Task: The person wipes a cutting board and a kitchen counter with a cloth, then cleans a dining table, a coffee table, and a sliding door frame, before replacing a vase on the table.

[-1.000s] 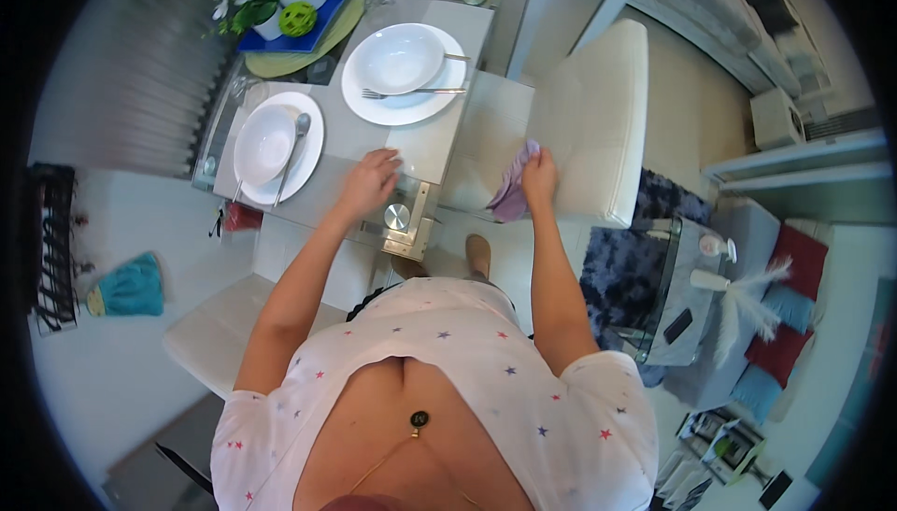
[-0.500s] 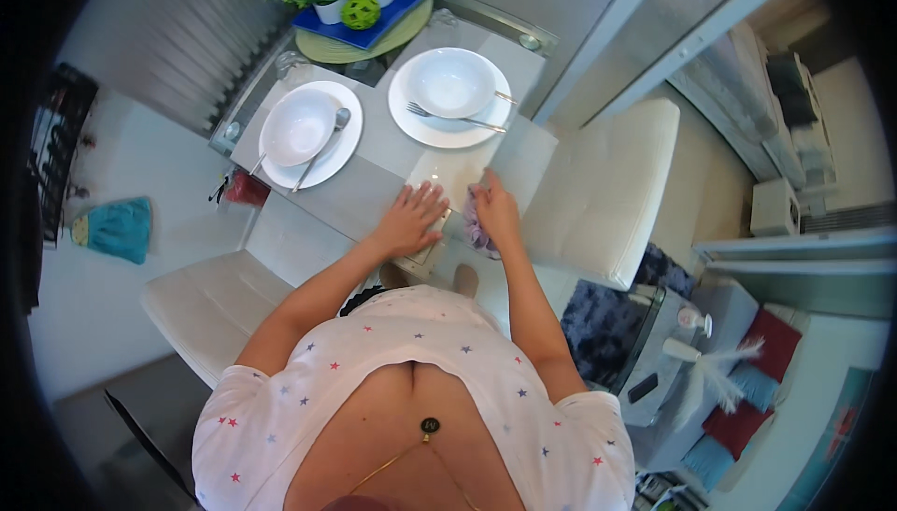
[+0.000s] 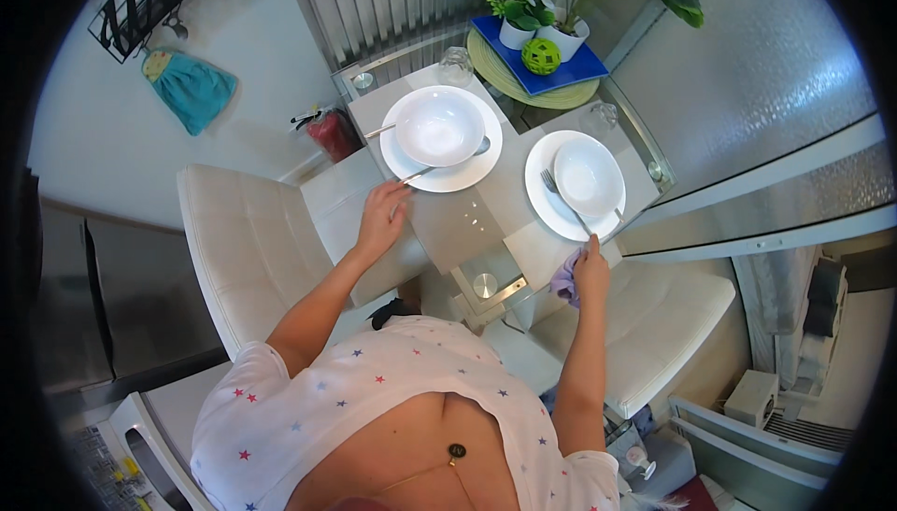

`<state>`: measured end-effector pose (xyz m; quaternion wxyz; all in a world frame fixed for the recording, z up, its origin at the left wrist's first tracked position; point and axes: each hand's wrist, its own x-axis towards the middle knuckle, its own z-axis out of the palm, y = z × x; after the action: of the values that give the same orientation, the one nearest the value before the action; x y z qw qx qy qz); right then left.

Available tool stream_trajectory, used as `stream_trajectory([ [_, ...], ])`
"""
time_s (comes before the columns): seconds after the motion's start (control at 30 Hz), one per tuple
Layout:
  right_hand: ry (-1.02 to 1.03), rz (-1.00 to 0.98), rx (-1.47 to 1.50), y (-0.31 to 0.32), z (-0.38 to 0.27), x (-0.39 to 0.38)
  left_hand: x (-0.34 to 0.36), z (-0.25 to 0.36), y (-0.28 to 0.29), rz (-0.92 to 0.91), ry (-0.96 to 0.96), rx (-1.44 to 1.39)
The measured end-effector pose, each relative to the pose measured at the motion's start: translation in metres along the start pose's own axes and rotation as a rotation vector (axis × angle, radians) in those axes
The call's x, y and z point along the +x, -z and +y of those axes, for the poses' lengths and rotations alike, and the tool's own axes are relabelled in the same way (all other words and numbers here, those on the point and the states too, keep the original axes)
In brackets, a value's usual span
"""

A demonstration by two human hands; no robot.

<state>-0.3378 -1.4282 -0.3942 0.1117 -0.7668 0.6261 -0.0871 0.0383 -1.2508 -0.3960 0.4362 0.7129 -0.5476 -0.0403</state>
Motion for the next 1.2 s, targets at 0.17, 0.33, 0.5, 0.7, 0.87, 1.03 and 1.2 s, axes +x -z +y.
stream_trajectory([
  [0.17,0.008,0.067,-0.042,0.013,-0.023,-0.016,-0.006,0.019,0.011,0.059,0.091,-0.127],
  [0.33,-0.037,-0.217,0.797,0.060,-0.178,-0.051,0.020,0.082,0.019,-0.568,0.850,-1.020],
  [0.5,0.547,0.055,0.827,0.057,-0.254,-0.047,0.070,0.078,0.034,-0.685,0.992,-1.643],
  [0.7,0.138,0.016,0.717,-0.009,-0.172,-0.007,0.232,0.009,0.088,-0.260,0.353,-0.721],
  [0.87,0.385,0.086,0.176,-0.066,-0.164,-0.005,0.352,-0.100,0.039,-0.298,0.250,-0.168],
  [1.03,0.342,0.065,0.173,-0.072,-0.172,-0.001,0.357,-0.223,-0.057,-0.507,-0.229,0.497],
  [1.2,0.281,0.031,0.138,-0.068,-0.174,-0.002,0.398,-0.224,-0.110,-0.523,-0.443,0.342],
])
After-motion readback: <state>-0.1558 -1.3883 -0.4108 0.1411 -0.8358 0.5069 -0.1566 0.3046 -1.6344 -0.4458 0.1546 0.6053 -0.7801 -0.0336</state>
